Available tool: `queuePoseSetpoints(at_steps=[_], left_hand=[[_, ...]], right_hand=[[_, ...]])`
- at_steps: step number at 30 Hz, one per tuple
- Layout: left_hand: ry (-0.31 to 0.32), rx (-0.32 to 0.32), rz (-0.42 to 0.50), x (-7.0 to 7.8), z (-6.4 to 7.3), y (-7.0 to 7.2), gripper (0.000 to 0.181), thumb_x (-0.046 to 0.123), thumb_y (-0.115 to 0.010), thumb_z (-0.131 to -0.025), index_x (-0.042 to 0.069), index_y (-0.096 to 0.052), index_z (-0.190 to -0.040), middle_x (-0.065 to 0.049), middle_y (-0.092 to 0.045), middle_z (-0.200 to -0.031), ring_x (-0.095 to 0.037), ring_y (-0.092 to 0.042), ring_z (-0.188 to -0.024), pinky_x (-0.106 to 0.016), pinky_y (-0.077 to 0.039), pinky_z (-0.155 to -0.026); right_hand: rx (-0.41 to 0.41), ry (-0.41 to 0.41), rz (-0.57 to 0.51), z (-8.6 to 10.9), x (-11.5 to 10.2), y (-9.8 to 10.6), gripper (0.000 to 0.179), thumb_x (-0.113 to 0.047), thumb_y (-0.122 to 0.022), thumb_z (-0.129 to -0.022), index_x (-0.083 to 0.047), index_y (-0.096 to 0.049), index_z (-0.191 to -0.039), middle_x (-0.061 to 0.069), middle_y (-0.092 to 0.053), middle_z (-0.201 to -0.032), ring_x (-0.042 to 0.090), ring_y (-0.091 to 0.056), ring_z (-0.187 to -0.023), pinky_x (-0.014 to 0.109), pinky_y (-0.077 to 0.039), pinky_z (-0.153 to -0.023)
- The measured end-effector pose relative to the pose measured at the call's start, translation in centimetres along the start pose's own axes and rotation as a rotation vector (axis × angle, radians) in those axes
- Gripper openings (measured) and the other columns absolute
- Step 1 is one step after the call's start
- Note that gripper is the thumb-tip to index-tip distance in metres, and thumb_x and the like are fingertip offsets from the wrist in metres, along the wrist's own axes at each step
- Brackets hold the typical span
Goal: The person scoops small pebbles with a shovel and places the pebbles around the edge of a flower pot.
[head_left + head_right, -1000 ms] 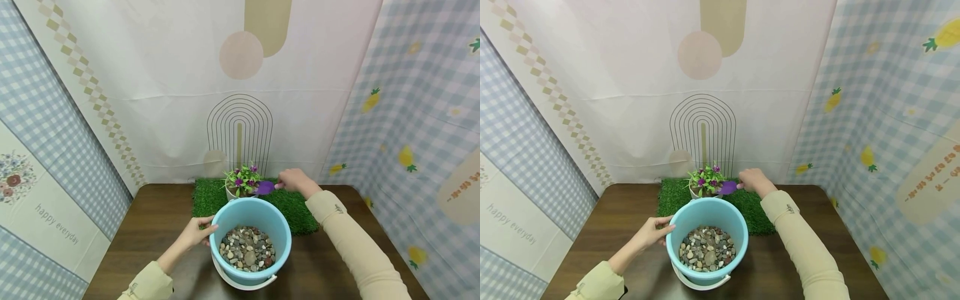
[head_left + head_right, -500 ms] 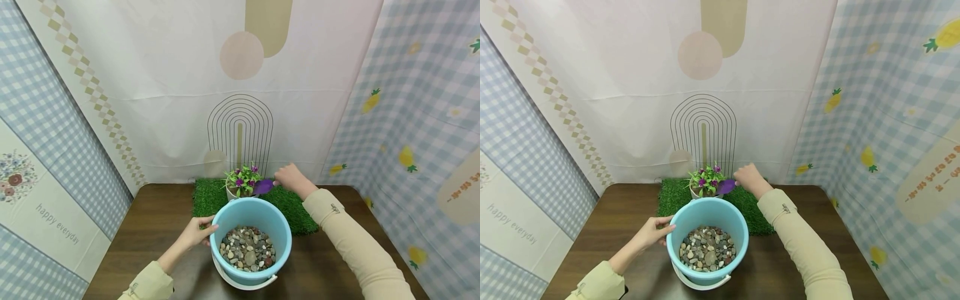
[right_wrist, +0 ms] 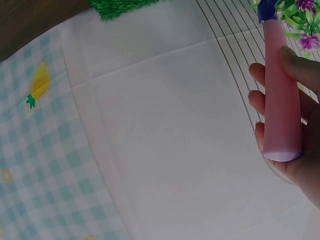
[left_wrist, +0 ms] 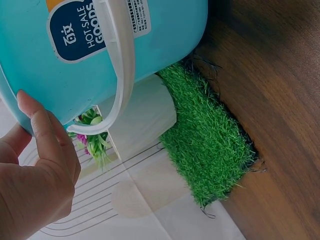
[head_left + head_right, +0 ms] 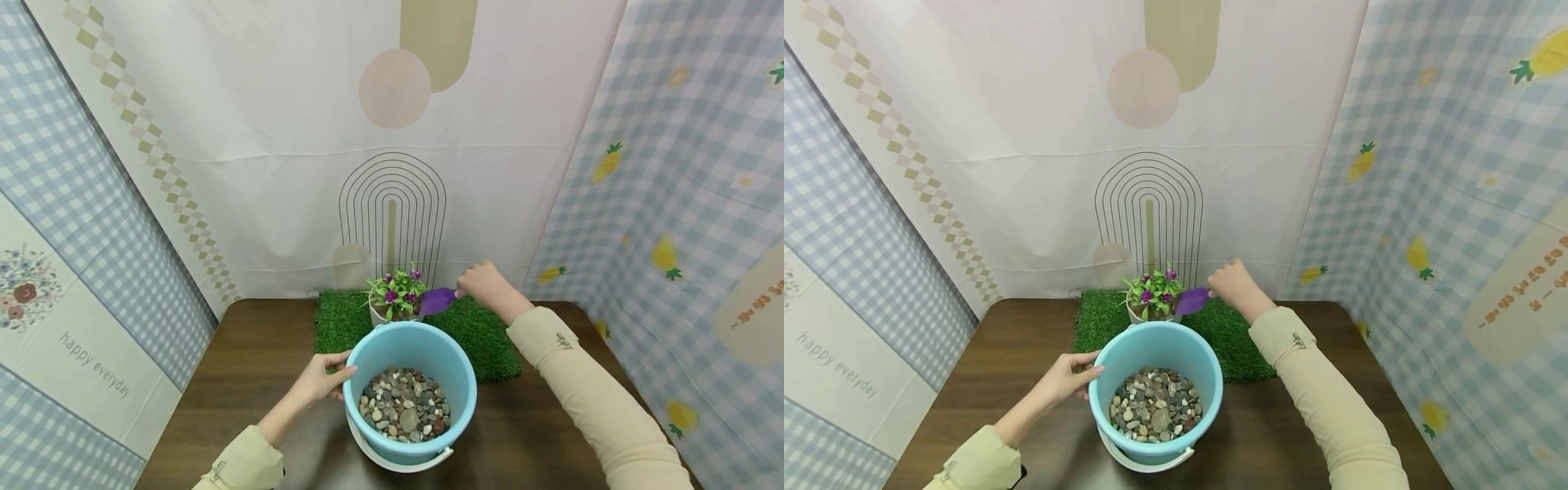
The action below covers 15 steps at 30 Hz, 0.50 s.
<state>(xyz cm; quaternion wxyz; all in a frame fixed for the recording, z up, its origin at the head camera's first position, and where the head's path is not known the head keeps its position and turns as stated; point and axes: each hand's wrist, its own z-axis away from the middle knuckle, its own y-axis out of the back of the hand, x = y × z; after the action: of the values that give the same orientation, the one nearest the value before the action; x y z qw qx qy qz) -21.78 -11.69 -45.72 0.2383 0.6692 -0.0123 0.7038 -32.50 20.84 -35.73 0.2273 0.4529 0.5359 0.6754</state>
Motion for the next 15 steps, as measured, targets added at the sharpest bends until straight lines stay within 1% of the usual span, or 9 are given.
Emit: queuePoseSetpoints(at_steps=[5, 8, 12, 15], left_hand=[[0.002, 0.002, 0.004, 0.1, 0.0, 0.0, 0.049, 0.013, -0.059, -0.093, -0.007, -0.045, -0.135, -0.008, -0.058, -0.079, -0.008, -0.06, -0.053, -0.034, -0.062, -0.054], [0.004, 0.004, 0.009, 0.1, 0.0, 0.0, 0.049, 0.013, -0.059, -0.093, -0.007, -0.045, -0.135, -0.008, -0.057, -0.079, -0.008, -0.06, -0.053, -0.032, -0.061, -0.053], [0.013, 0.008, 0.001, 0.1, 0.0, -0.1, 0.049, 0.013, -0.059, -0.093, -0.007, -0.045, -0.135, -0.009, -0.058, -0.08, -0.008, -0.059, -0.052, -0.035, -0.062, -0.054], [0.023, 0.014, -0.007, 0.0, 0.1, -0.1, 0.049, 0.015, -0.06, -0.093, -0.006, -0.045, -0.135, -0.011, -0.06, -0.083, -0.009, -0.06, -0.053, -0.039, -0.062, -0.055]], right_hand=[[0.001, 0.006, -0.028, 0.8, 1.0, 0.1, 0.024, -0.035, -0.059, -0.088, -0.017, -0.074, -0.087, 0.001, -0.072, -0.087, 0.021, -0.061, -0.078, 0.036, -0.048, -0.07], [0.022, 0.013, -0.057, 1.5, 1.4, 0.4, 0.024, -0.035, -0.06, -0.088, -0.016, -0.075, -0.088, 0.001, -0.071, -0.083, 0.021, -0.061, -0.076, 0.035, -0.045, -0.066], [0.067, 0.022, -0.082, 2.7, 1.8, 0.7, 0.023, -0.033, -0.06, -0.088, -0.017, -0.075, -0.083, -0.001, -0.067, -0.074, 0.018, -0.056, -0.067, 0.028, -0.029, -0.058], [0.104, 0.034, -0.112, 3.4, 1.9, 0.9, 0.021, -0.032, -0.061, -0.087, -0.018, -0.076, -0.081, -0.002, -0.064, -0.07, 0.015, -0.05, -0.061, 0.026, -0.019, -0.058]])
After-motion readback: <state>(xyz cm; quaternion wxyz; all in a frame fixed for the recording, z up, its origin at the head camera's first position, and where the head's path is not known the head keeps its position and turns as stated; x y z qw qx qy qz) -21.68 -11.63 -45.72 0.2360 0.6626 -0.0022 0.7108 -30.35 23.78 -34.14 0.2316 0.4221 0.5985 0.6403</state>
